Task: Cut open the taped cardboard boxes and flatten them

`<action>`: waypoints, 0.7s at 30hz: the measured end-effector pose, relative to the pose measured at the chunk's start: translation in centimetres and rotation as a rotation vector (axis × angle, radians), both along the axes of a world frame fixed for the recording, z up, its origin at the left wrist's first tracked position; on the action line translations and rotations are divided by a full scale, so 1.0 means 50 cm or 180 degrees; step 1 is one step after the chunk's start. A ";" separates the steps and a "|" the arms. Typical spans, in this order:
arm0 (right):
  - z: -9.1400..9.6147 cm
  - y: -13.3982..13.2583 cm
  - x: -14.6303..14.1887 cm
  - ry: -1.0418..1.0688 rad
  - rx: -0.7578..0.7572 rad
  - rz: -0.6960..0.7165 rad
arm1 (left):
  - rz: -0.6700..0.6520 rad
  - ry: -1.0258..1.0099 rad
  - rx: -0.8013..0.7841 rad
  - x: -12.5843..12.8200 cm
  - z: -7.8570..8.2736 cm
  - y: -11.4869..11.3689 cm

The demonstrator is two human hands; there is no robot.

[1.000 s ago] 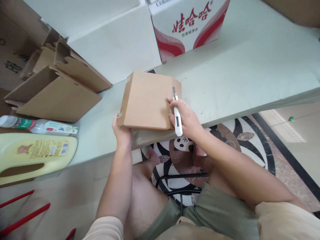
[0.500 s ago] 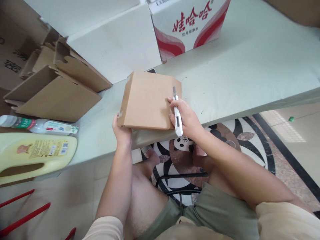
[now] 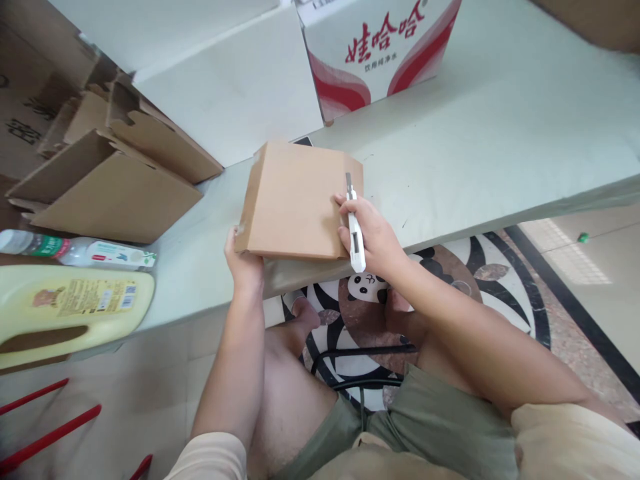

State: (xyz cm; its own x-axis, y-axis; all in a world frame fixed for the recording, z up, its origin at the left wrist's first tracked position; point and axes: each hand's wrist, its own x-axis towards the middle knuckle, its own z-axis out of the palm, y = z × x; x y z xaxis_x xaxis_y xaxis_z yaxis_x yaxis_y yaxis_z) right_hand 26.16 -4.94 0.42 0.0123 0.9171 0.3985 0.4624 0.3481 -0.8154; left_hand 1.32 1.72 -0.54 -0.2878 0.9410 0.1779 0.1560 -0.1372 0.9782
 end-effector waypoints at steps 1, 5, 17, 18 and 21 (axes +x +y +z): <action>-0.001 0.000 0.000 0.0016 0.0004 0.0009 | 0.0007 -0.0012 -0.0005 0.000 -0.001 0.000; -0.004 0.001 0.002 0.0067 -0.0004 0.0014 | 0.0001 -0.0041 -0.0010 0.001 0.000 0.001; 0.000 0.001 -0.001 0.0019 -0.0034 -0.0024 | -0.0006 -0.0122 -0.0026 -0.001 -0.004 0.004; 0.000 0.002 -0.001 0.0009 -0.0016 -0.0022 | -0.0001 -0.0120 -0.0028 -0.002 -0.005 0.004; 0.001 0.002 0.000 -0.0007 0.0014 -0.0012 | -0.0003 -0.0065 -0.0048 -0.001 -0.003 0.003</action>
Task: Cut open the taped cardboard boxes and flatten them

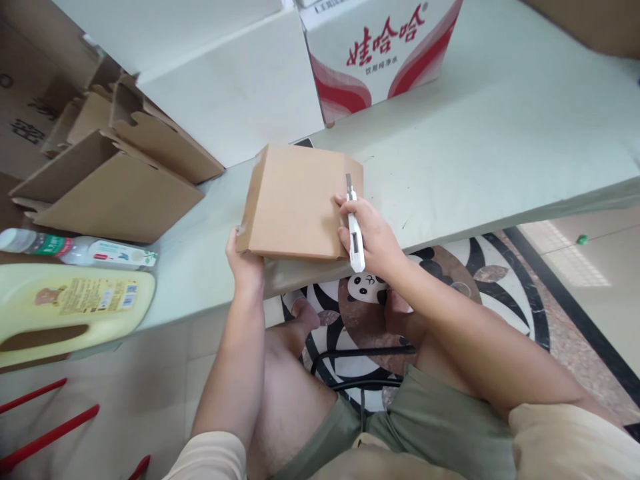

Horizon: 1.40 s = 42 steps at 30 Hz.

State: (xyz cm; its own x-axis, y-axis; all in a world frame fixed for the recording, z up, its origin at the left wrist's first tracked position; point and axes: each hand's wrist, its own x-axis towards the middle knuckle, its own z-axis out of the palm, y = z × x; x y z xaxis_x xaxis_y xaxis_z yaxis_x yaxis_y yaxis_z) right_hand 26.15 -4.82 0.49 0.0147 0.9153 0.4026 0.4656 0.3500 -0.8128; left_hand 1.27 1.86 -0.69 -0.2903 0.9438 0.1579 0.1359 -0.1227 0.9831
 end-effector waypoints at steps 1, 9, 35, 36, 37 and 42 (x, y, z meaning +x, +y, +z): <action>0.000 0.000 0.000 0.0002 0.0009 0.0006 | -0.0002 0.0014 -0.0005 0.000 0.001 -0.001; 0.001 0.000 -0.003 -0.0005 0.0004 -0.0026 | 0.0014 -0.0092 -0.0008 0.001 0.000 0.000; 0.000 0.001 -0.002 0.0072 -0.0083 0.0008 | 0.0034 0.0032 -0.0054 0.002 0.003 -0.003; -0.001 0.000 -0.002 0.0080 -0.0093 0.0027 | 0.0038 0.0025 -0.0037 0.002 0.004 -0.003; -0.003 0.000 -0.002 0.0106 -0.0094 0.0031 | 0.0017 0.0013 -0.0019 0.002 0.005 -0.003; -0.022 0.004 0.006 0.0564 -0.0070 -0.0425 | -0.0201 -0.0600 -0.0555 -0.012 0.005 0.008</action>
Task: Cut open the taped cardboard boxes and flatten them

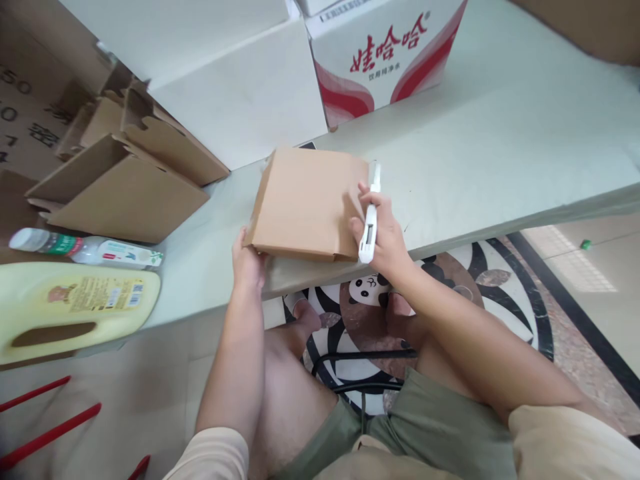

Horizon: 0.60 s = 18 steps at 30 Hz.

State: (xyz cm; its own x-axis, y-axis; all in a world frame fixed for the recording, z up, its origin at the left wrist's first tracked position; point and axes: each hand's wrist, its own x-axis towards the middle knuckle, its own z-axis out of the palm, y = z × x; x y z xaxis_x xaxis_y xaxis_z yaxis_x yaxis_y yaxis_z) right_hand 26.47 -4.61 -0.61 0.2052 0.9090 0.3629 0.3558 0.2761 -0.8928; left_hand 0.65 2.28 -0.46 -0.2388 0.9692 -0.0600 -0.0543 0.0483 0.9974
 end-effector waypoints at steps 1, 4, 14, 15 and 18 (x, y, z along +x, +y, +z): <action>-0.006 0.003 0.003 0.0108 -0.0046 -0.0108 | -0.0014 -0.0245 -0.0109 -0.004 -0.002 0.004; -0.026 0.013 0.014 0.0425 -0.0263 -0.0209 | -0.0075 -0.0727 -0.0091 -0.012 -0.015 0.012; -0.073 0.038 0.055 0.0752 -0.0248 -0.0146 | -0.0877 -0.0652 -0.0503 -0.002 -0.029 -0.008; -0.072 0.041 0.054 0.0878 -0.0261 -0.0029 | -0.0838 -0.0733 -0.0512 -0.007 -0.025 -0.006; -0.058 0.041 0.044 0.0937 -0.0159 0.0267 | -0.0682 -0.1058 -0.0477 -0.025 -0.005 0.001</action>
State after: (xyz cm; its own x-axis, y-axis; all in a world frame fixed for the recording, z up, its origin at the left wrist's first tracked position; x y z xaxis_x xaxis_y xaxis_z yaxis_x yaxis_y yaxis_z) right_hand 28.67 -2.55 -3.51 0.2184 0.9424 0.2533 0.0578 0.2467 -0.9674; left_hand -0.62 2.34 -0.73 0.0233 0.9696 -0.2437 -0.3448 0.2366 0.9083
